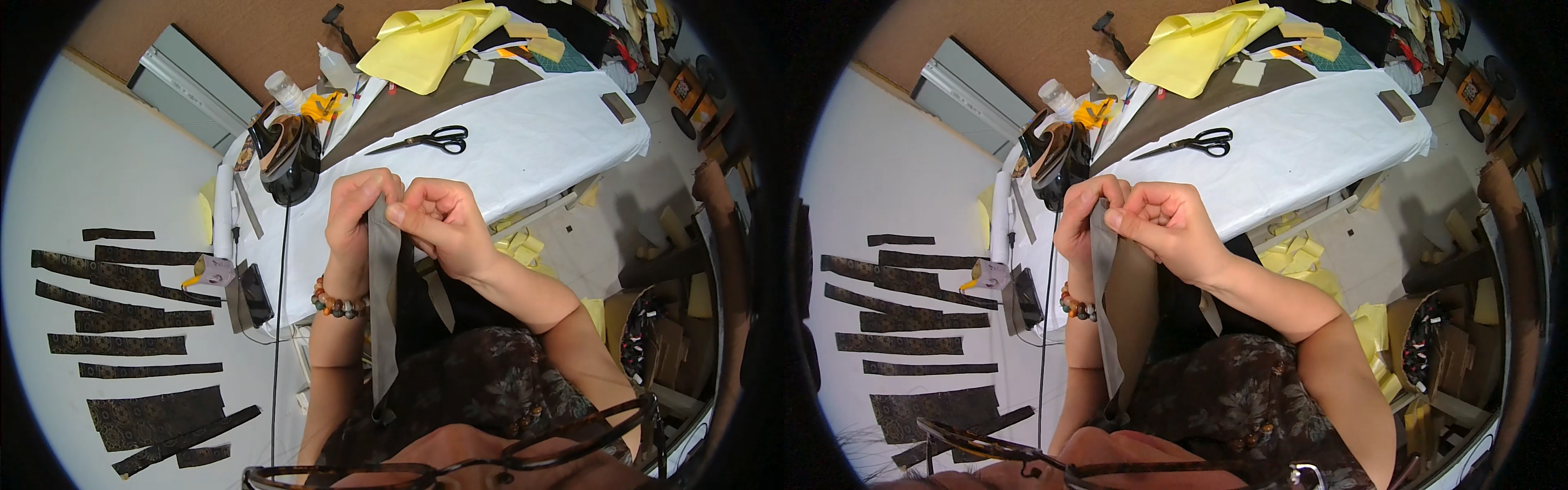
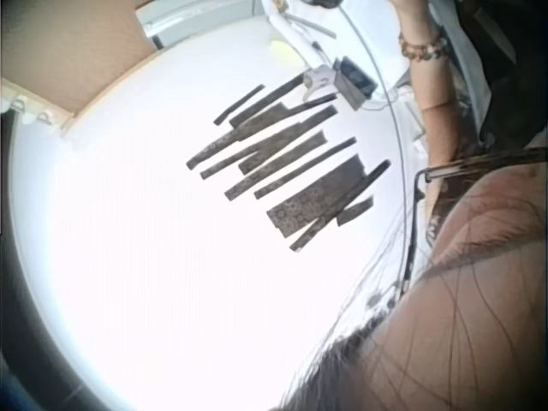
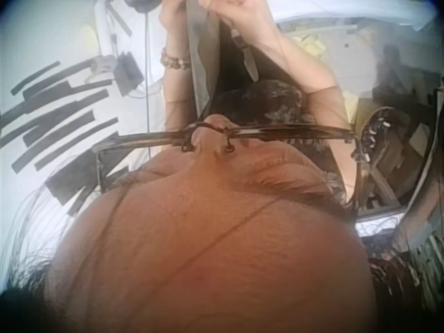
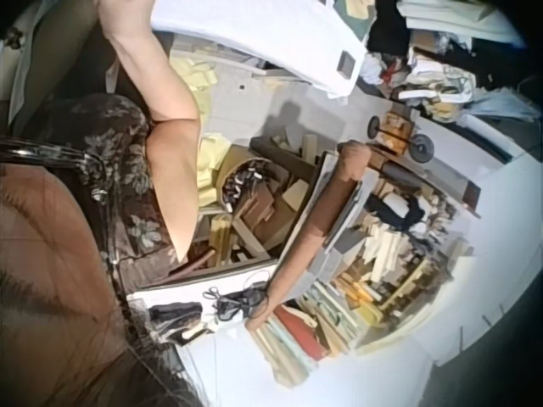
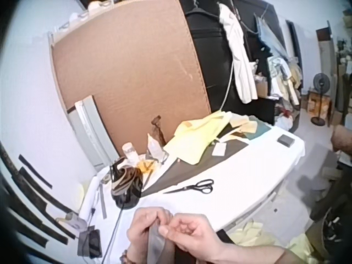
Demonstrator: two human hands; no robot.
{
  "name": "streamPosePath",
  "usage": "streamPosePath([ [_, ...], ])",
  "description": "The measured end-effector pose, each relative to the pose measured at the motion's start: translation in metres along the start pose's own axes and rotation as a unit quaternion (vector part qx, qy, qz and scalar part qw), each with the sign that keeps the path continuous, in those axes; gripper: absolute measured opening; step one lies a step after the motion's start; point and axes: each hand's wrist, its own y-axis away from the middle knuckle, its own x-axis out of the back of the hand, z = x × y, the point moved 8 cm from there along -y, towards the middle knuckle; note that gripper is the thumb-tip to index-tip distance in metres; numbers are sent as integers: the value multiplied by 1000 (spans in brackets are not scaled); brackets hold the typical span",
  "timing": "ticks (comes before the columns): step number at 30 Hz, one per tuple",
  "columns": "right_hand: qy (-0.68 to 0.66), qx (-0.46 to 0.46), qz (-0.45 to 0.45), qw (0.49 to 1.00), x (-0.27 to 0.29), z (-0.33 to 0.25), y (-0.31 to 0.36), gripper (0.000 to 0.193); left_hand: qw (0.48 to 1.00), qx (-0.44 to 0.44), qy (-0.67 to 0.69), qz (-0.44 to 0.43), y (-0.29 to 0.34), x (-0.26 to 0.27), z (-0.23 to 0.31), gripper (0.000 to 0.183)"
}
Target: The person folds and presses a gray fabric strip along the edge of a rectangular board using an iron, then trims the excess with scissors. The person repeats folding, pressing, and trimming along the board's edges.
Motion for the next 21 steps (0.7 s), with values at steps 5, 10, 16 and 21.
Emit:
streamPosePath([
  [5,-22,-17,-13,1000,0,3,-6,23,999,9,-43,-5,-1,3,-1,35],
  [10,-3,-76,0,997,3,14,-5,26,998,34,-46,-16,-1,8,-5,29],
  [16,-6,-150,36,988,20,34,8,50,999,36,-22,9,2,10,-1,30],
  [21,-26,-103,11,994,-12,16,8,45,998,54,-3,18,3,13,2,33],
])
